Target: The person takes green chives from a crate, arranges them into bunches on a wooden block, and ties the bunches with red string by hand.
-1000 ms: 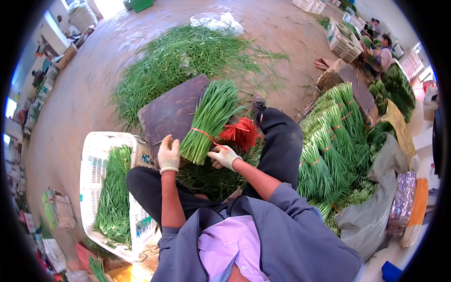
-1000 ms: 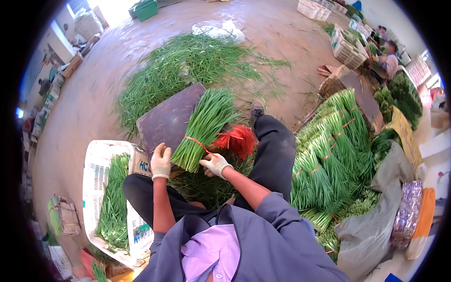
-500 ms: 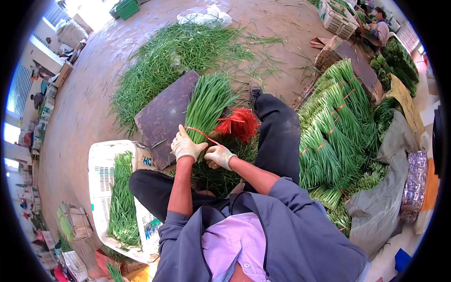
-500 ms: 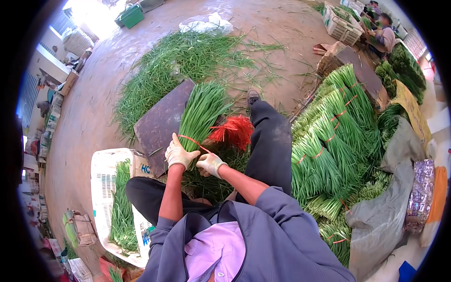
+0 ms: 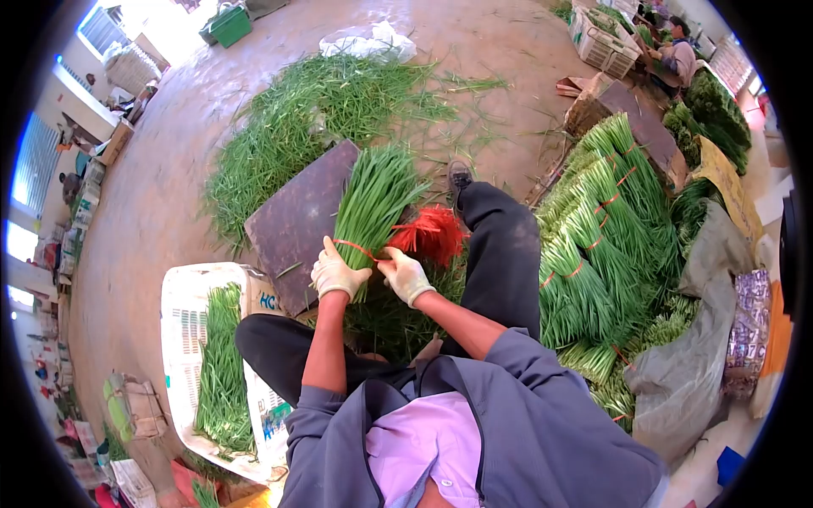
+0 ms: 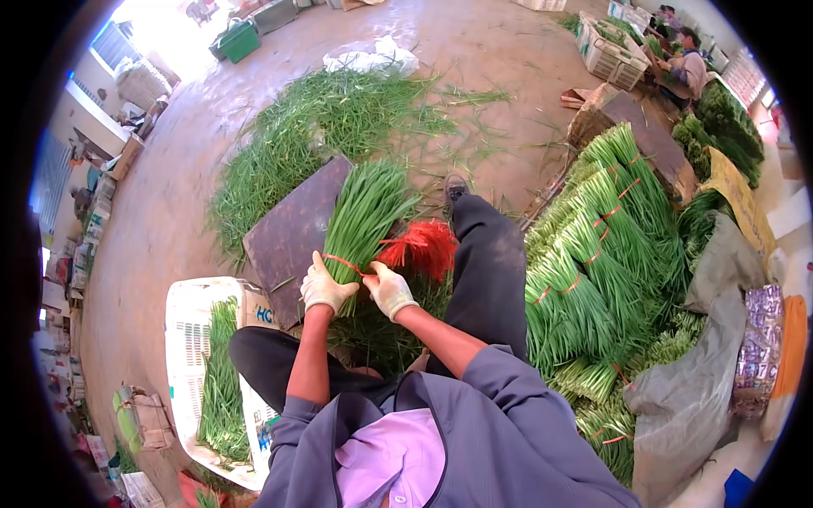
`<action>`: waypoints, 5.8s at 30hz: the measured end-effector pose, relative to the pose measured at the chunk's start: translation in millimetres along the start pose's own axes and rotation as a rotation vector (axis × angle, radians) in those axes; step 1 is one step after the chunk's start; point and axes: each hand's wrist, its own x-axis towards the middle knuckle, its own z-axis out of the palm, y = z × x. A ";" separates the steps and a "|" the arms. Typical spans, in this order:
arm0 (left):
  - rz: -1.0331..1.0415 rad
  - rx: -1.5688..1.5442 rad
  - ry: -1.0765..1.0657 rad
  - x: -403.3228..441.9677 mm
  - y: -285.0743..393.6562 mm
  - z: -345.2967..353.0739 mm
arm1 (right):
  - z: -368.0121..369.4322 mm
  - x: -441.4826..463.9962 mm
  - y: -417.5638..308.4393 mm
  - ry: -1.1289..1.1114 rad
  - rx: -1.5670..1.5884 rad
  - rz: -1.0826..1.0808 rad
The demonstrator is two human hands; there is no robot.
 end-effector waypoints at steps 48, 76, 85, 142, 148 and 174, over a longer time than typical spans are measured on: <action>0.540 -0.969 -0.322 35.8 3.2 -84.6 | -44.5 -20.2 -96.1 -0.204 -0.147 0.117; 0.825 -0.530 0.050 -58.6 73.3 -84.1 | -497.8 -64.4 -134.2 0.805 1.046 -0.368; 0.447 -0.846 0.226 -112.5 16.7 -77.3 | -342.4 -27.1 -20.3 0.652 0.259 0.210; -0.582 -0.304 -0.079 93.3 -397.8 99.6 | -239.3 60.2 -116.1 0.562 -0.660 -0.083; -0.453 -0.719 0.068 78.6 -438.0 83.4 | -226.5 57.2 -118.0 0.548 -0.627 -0.097; -0.004 -1.780 0.358 -77.2 -470.1 -30.5 | 503.4 28.1 -48.9 -1.260 -0.160 -0.270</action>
